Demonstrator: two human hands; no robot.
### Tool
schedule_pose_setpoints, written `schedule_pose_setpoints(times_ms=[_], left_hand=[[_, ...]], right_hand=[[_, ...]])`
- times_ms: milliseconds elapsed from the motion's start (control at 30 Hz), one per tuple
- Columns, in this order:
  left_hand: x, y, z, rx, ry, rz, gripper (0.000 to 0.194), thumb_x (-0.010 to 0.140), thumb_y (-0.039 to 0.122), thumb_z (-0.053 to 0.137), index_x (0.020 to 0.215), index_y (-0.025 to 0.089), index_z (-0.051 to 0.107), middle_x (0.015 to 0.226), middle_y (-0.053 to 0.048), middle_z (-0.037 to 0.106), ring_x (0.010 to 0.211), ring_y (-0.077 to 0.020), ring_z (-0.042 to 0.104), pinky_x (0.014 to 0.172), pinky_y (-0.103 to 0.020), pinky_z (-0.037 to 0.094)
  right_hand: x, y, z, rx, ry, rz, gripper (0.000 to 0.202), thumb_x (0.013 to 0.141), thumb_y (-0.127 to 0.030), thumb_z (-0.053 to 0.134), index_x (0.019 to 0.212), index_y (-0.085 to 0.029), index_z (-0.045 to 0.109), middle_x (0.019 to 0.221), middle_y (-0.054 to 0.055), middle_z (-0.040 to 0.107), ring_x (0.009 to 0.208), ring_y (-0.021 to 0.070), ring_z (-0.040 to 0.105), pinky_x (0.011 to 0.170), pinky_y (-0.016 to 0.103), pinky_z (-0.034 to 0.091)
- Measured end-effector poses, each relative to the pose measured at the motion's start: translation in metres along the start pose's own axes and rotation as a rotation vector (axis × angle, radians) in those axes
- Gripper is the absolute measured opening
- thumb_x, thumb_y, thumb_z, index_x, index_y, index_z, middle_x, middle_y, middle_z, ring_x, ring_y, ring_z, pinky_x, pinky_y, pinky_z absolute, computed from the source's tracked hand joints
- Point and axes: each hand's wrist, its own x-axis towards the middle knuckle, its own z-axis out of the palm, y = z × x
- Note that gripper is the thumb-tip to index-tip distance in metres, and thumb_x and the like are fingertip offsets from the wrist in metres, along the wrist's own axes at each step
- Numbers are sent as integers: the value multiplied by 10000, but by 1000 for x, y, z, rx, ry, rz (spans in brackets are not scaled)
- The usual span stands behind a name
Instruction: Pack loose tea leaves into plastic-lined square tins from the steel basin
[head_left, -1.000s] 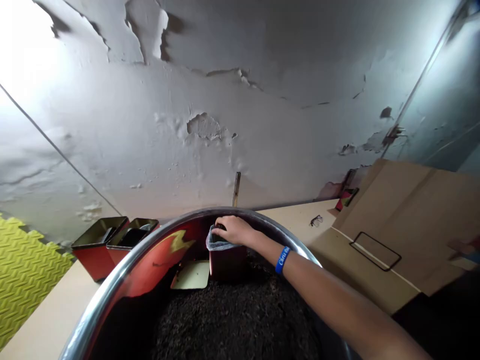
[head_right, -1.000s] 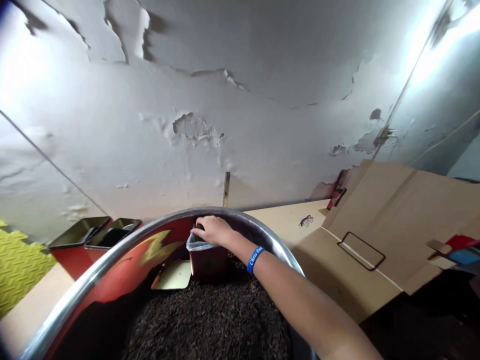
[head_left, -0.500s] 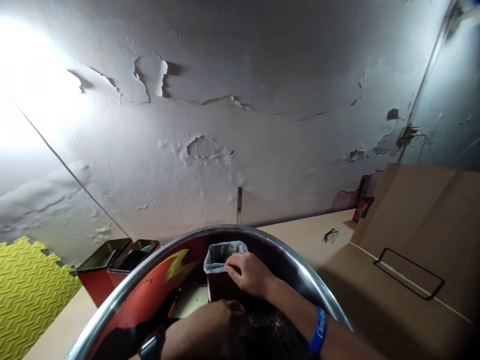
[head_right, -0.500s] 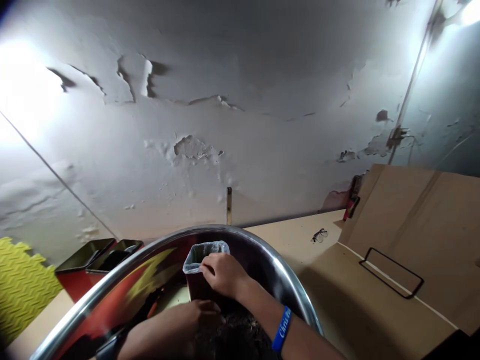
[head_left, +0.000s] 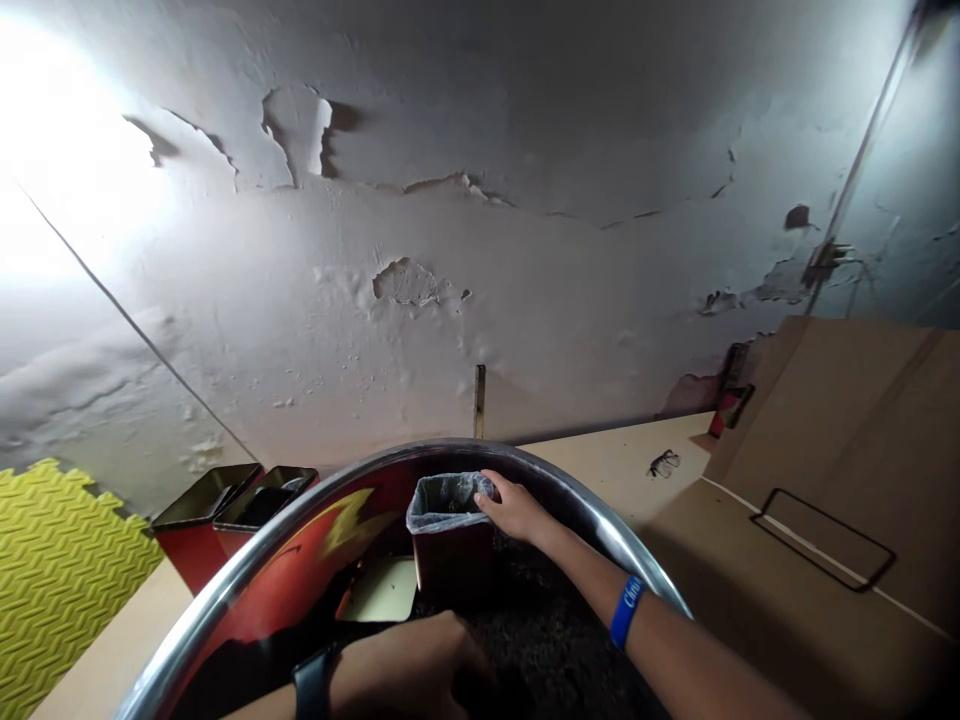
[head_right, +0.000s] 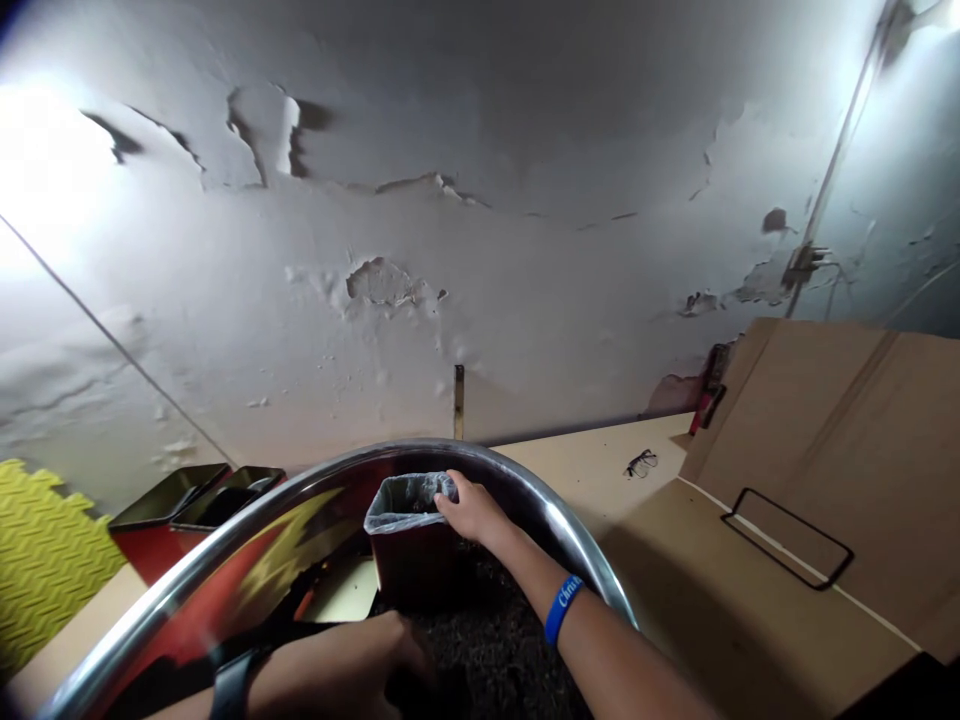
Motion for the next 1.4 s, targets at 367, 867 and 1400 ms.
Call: schedule_pose_setpoints(times_ms=[367, 867, 1400], left_hand=[[-20, -14, -73, 79, 756, -61, 259, 771, 226, 642, 1026, 195, 675, 1044, -31, 664, 958, -168, 605, 860, -278, 474], [-9, -52, -57, 274, 723, -47, 404, 761, 60, 536, 1101, 237, 664, 1114, -10, 674, 1036, -174, 618, 968, -328, 460], [-6, -52, -56, 185, 689, -121, 191, 773, 149, 586, 897, 210, 717, 899, 4, 716, 829, -157, 650, 777, -258, 492]], right_hand=[[-2, -9, -7, -12, -98, -219, 341, 692, -217, 536, 1032, -198, 567, 653, -32, 551, 589, 120, 474, 585, 233, 350], [-13, -17, -10, -69, -114, -314, 384, 702, -213, 523, 1084, -221, 558, 631, -47, 480, 577, 114, 430, 564, 231, 328], [-12, -20, -7, -39, -67, -328, 277, 785, -282, 537, 1042, -196, 596, 645, -38, 504, 588, 112, 452, 582, 233, 346]])
